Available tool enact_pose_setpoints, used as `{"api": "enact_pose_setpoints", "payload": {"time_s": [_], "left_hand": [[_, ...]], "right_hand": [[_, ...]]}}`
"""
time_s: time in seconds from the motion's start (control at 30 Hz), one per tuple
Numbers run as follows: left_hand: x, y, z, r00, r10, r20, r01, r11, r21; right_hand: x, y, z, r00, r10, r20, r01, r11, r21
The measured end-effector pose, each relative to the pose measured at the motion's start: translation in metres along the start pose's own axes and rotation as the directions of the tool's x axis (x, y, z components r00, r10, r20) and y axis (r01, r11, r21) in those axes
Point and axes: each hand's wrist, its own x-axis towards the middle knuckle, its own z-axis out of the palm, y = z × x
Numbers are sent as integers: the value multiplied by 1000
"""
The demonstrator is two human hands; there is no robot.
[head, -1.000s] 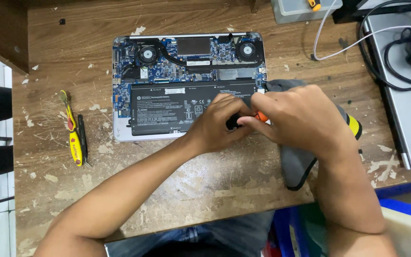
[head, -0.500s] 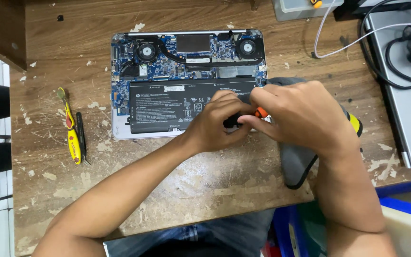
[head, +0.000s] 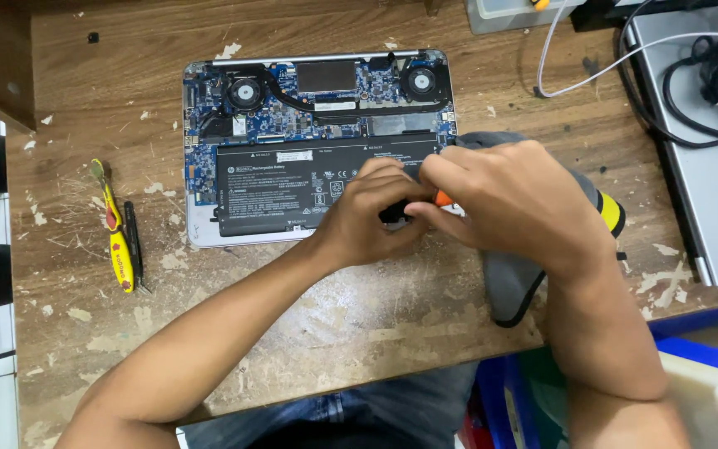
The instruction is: The person uses a screwdriver to unscrew the screws securing the battery inside an opened laptop lying on a workbench, steadying the laptop with the other hand and repositioning the tool between screws.
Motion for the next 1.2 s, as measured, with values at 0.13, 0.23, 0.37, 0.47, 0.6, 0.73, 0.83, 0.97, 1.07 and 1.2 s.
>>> {"api": "enact_pose_setpoints", "payload": {"time_s": [0.13, 0.23, 0.37, 0.47, 0.6, 0.73, 0.83, 0.97, 1.07, 1.2], "left_hand": [[5, 4, -2, 1000, -29, 3, 28, 999, 20], [8, 9, -5, 999, -39, 31, 38, 999, 16], [6, 8, -6, 996, 33, 83, -28, 998, -51], [5, 6, -4, 998, 28, 48, -27, 999, -24], [4, 4, -2, 999, -1, -33, 2, 1000, 11], [5, 7, -1, 998, -42, -39, 43, 999, 20], [7, 12, -6, 997, -51, 59, 48, 998, 43], [3, 6, -3, 996, 20, 90, -21, 1000, 11], [0, 0, 0, 998, 50, 41, -51, 998, 33], [1, 5, -1, 999, -23, -24, 24, 998, 52]], "right_hand": [[-2, 0, 6, 999, 32, 18, -32, 999, 12], [0, -3, 2, 998, -53, -33, 57, 992, 117], [4, -6, -6, 996, -79, -42, 86, 974, 210], [2, -5, -3, 998, -45, -34, 49, 989, 137], [-3, -1, 5, 999, 27, -35, -29, 998, -57], [-3, -2, 4, 999, 36, -1, -36, 997, -70], [0, -2, -2, 1000, 5, 13, -6, 994, 108], [2, -3, -7, 999, -32, 30, 27, 988, 154], [-1, -1, 0, 1000, 2, -3, -2, 998, 55], [-11, 3, 18, 994, 80, -78, -89, 988, -125]]}}
